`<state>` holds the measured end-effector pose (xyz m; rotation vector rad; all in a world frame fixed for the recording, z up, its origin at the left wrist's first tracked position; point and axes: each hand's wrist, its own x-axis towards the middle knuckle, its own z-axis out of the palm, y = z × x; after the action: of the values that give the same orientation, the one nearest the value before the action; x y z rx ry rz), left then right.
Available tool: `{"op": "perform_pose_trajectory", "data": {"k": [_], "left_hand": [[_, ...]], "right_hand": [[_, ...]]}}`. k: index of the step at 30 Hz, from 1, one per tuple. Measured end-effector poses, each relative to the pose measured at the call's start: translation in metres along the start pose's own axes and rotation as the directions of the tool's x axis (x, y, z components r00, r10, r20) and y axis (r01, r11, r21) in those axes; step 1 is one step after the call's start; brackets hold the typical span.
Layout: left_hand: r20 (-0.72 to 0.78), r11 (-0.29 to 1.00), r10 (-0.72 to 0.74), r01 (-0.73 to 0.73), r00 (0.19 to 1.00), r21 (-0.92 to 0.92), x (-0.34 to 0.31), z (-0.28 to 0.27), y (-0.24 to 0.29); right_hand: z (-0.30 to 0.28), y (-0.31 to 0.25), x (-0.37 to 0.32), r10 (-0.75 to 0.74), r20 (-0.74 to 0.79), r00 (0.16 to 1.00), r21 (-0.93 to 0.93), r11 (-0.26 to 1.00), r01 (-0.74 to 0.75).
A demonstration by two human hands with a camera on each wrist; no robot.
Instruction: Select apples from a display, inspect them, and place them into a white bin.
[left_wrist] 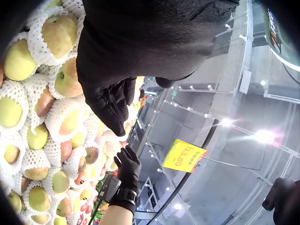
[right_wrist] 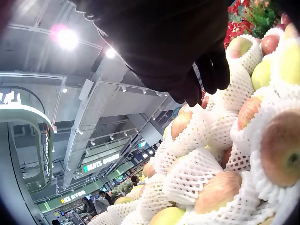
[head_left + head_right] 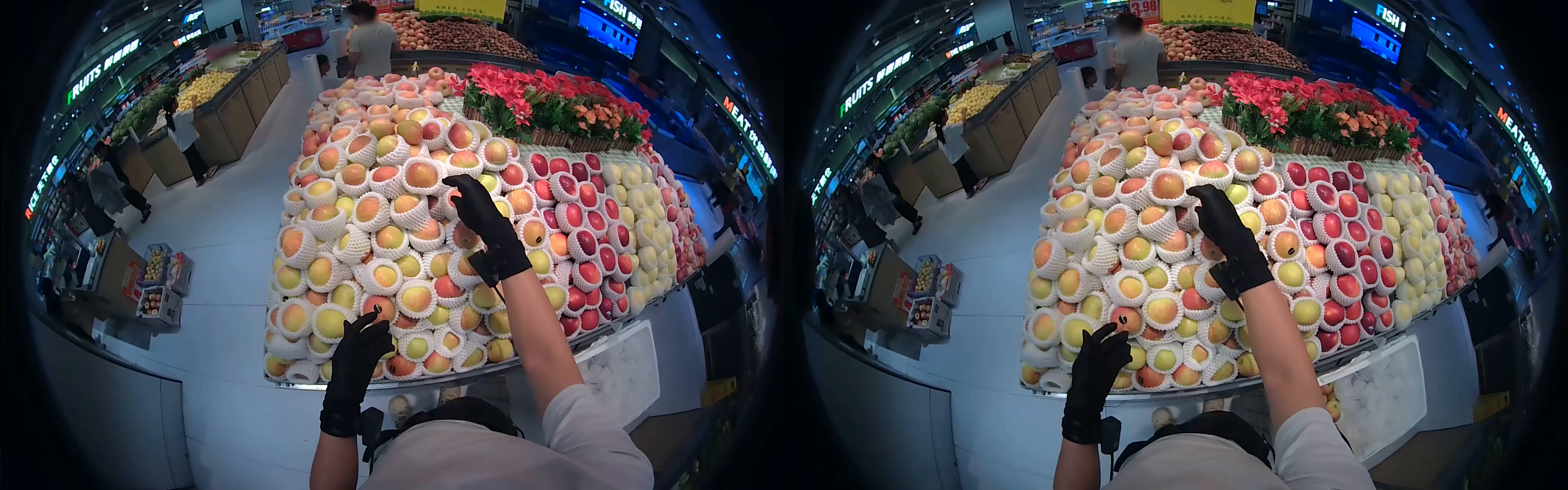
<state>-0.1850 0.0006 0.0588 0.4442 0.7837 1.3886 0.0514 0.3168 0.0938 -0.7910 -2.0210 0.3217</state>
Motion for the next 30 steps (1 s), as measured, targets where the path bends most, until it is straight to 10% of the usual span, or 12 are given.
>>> {"op": "perform_pose_trajectory", "data": {"k": [14, 20, 22, 24, 30], "left_hand": [[0.072, 0.999, -0.028, 0.024, 0.997, 0.044, 0.020, -0.049, -0.021], [0.320, 0.682, 0.083, -0.288, 0.944, 0.672, 0.042, -0.083, -0.041], [0.261, 0.792, 0.055, -0.201, 0.964, 0.576, 0.036, -0.059, -0.027], [0.338, 0.997, -0.076, 0.074, 0.938, 0.019, 0.046, -0.067, -0.037], [0.423, 0.986, -0.168, 0.160, 0.890, 0.056, 0.047, -0.033, -0.043]], "right_hand": [[-0.058, -0.085, -0.196, 0.596, -0.048, 0.802, 0.097, 0.802, -0.590], [-0.074, -0.115, -0.250, 0.752, -0.086, 0.654, 0.036, 0.658, -0.752], [-0.078, -0.126, -0.264, 0.806, -0.110, 0.581, 0.030, 0.587, -0.809], [-0.080, -0.137, -0.278, 0.792, -0.170, 0.586, 0.012, 0.596, -0.803], [-0.103, -0.163, -0.329, 0.860, -0.223, 0.460, -0.075, 0.455, -0.887]]}}
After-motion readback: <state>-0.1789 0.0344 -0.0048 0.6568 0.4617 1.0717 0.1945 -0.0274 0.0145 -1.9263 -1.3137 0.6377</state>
